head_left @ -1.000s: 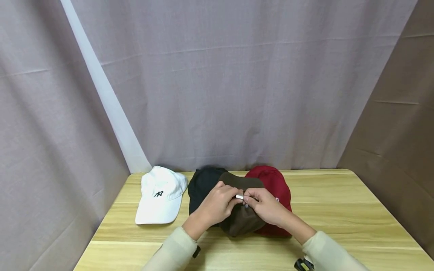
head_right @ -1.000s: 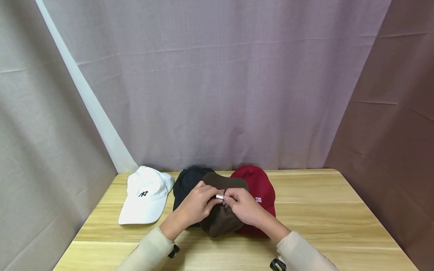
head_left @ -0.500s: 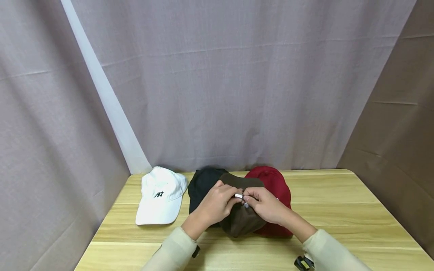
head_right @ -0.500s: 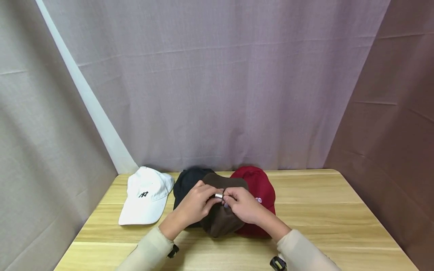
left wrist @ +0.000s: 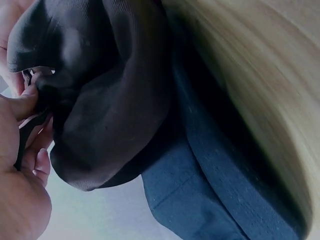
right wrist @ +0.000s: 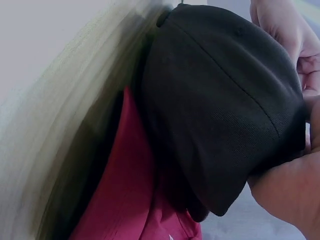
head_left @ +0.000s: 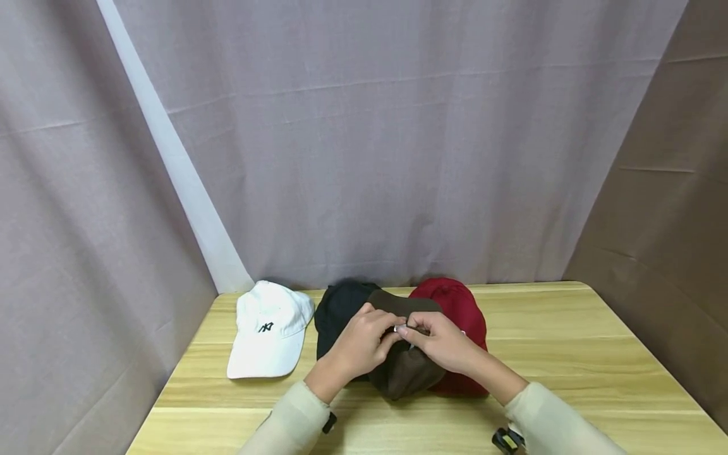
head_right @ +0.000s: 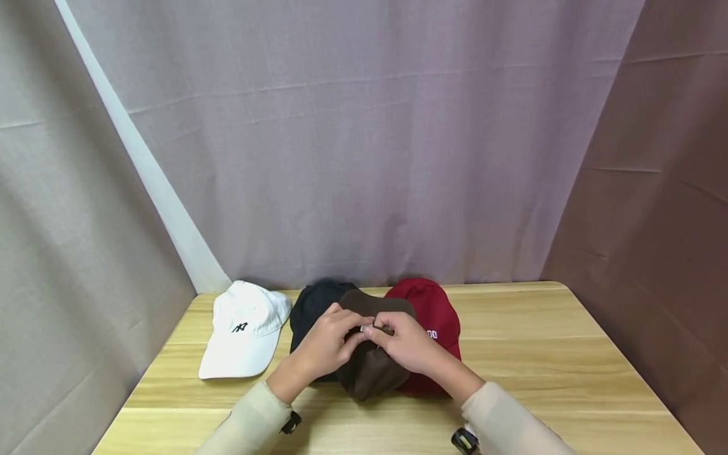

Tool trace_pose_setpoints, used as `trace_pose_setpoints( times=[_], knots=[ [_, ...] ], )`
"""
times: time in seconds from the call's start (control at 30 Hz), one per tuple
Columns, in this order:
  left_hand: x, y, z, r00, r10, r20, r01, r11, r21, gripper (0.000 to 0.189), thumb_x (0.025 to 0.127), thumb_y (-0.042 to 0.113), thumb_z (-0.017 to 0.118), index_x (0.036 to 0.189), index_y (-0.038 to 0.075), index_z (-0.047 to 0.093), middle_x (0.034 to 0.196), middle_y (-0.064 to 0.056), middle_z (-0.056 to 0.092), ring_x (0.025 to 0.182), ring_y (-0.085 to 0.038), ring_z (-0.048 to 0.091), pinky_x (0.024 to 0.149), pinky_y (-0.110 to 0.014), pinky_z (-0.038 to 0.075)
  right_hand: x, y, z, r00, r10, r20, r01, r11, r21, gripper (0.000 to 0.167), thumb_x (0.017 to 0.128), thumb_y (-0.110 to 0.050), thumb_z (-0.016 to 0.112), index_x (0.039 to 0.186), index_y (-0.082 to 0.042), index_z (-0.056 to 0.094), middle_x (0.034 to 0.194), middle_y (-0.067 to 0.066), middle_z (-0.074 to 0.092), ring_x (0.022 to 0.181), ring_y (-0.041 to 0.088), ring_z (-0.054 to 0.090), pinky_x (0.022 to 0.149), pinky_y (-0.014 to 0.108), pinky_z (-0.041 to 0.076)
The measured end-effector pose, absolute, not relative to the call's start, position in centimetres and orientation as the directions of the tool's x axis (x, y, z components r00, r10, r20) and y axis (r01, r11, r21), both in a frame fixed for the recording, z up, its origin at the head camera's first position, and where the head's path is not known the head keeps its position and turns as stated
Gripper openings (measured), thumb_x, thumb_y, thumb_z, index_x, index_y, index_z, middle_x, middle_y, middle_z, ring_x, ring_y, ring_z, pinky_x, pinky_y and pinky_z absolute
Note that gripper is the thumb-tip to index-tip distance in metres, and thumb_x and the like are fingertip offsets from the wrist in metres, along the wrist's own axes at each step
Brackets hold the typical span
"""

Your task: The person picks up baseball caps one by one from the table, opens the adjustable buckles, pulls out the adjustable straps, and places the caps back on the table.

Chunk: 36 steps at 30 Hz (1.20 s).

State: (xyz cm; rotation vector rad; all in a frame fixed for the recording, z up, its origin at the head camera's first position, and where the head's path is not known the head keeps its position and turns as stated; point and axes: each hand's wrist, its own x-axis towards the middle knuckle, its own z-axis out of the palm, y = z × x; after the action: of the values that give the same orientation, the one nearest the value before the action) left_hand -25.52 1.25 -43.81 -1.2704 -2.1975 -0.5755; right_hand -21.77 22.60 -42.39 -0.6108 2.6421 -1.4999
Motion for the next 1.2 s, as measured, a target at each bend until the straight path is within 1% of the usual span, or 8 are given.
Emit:
trace_pose_setpoints(
  times=[0.17, 0.3, 0.47, 0.63, 0.8, 0.87, 0.97, 1.2],
  knots=[
    [-25.43, 1.4, -43.85, -0.421, 0.639, 0.643, 0.883, 0.45, 0.131, 0.019, 0.097, 0.027, 0.078, 0.11, 0.013, 0.078, 0.099, 0.001, 0.082, 0.083, -0.008, 0.073, 0.082, -0.026, 0.048, -22.04, 22.57, -42.63, -0.924, -0.345, 0.163, -0.311, 0.436, -0.845, 0.028, 0.105, -0.021, 0.069, 0.083, -0.004, 0.065, 0.074, -0.003, 0.054, 0.066, 0.004, 0.045, 0.062, 0.023, 0.041],
    [-25.42, 1.4, -43.88, -0.419, 0.639, 0.645, 0.885, 0.445, 0.135, 0.019, 0.097, 0.027, 0.079, 0.109, 0.013, 0.078, 0.097, 0.001, 0.081, 0.082, -0.008, 0.072, 0.082, -0.026, 0.047, -22.18, 22.67, -42.72, -0.927, -0.351, 0.131, -0.281, 0.419, -0.864, 0.027, 0.104, -0.019, 0.068, 0.083, -0.003, 0.065, 0.074, -0.002, 0.053, 0.068, 0.006, 0.047, 0.064, 0.023, 0.043],
    [-25.37, 1.3, -43.84, -0.425, 0.645, 0.636, 0.887, 0.436, 0.151, 0.017, 0.098, 0.025, 0.078, 0.11, 0.014, 0.079, 0.099, 0.002, 0.082, 0.083, -0.008, 0.072, 0.082, -0.026, 0.048, -22.12, 22.72, -42.83, -0.928, -0.352, 0.12, -0.266, 0.404, -0.875, 0.028, 0.105, -0.019, 0.067, 0.082, -0.003, 0.064, 0.075, 0.0, 0.053, 0.07, 0.008, 0.048, 0.065, 0.024, 0.043],
    [-25.37, 1.29, -43.83, -0.431, 0.656, 0.619, 0.888, 0.432, 0.16, 0.017, 0.097, 0.025, 0.079, 0.11, 0.014, 0.078, 0.101, 0.002, 0.082, 0.087, -0.008, 0.073, 0.084, -0.027, 0.049, -22.05, 22.9, -43.08, -0.924, -0.357, 0.133, -0.275, 0.381, -0.883, 0.028, 0.105, -0.018, 0.068, 0.081, -0.002, 0.066, 0.075, 0.001, 0.056, 0.069, 0.006, 0.049, 0.064, 0.023, 0.044],
    [-25.46, 1.25, -43.82, -0.443, 0.67, 0.596, 0.884, 0.436, 0.167, 0.017, 0.098, 0.025, 0.077, 0.111, 0.015, 0.077, 0.104, 0.003, 0.082, 0.09, -0.007, 0.074, 0.087, -0.028, 0.051, -22.08, 23.13, -43.01, -0.914, -0.377, 0.149, -0.288, 0.345, -0.893, 0.024, 0.104, -0.013, 0.068, 0.083, 0.0, 0.069, 0.079, 0.013, 0.065, 0.073, 0.005, 0.054, 0.066, 0.023, 0.047],
    [-25.49, 1.18, -43.82, -0.451, 0.67, 0.59, 0.882, 0.438, 0.177, 0.017, 0.099, 0.026, 0.076, 0.112, 0.015, 0.077, 0.105, 0.003, 0.082, 0.091, -0.007, 0.075, 0.088, -0.028, 0.051, -22.13, 23.17, -42.97, -0.91, -0.388, 0.149, -0.29, 0.337, -0.896, 0.024, 0.104, -0.013, 0.068, 0.084, 0.0, 0.07, 0.081, 0.016, 0.066, 0.074, 0.005, 0.054, 0.066, 0.022, 0.047],
    [-25.47, 1.03, -43.78, -0.458, 0.668, 0.586, 0.88, 0.435, 0.191, 0.017, 0.1, 0.026, 0.076, 0.112, 0.015, 0.077, 0.106, 0.003, 0.082, 0.091, -0.007, 0.075, 0.089, -0.028, 0.051, -22.16, 23.17, -42.94, -0.905, -0.402, 0.141, -0.289, 0.336, -0.896, 0.023, 0.105, -0.012, 0.066, 0.086, 0.002, 0.07, 0.083, 0.016, 0.066, 0.075, 0.006, 0.054, 0.067, 0.022, 0.047],
    [-25.37, 0.79, -43.7, -0.449, 0.663, 0.599, 0.882, 0.437, 0.178, 0.015, 0.098, 0.025, 0.077, 0.111, 0.016, 0.077, 0.105, 0.005, 0.082, 0.088, -0.006, 0.074, 0.087, -0.027, 0.051, -22.21, 23.17, -42.82, -0.886, -0.443, 0.138, -0.293, 0.303, -0.907, 0.021, 0.106, -0.008, 0.063, 0.089, 0.004, 0.069, 0.088, 0.015, 0.066, 0.084, 0.011, 0.057, 0.071, 0.022, 0.047]
  ],
)
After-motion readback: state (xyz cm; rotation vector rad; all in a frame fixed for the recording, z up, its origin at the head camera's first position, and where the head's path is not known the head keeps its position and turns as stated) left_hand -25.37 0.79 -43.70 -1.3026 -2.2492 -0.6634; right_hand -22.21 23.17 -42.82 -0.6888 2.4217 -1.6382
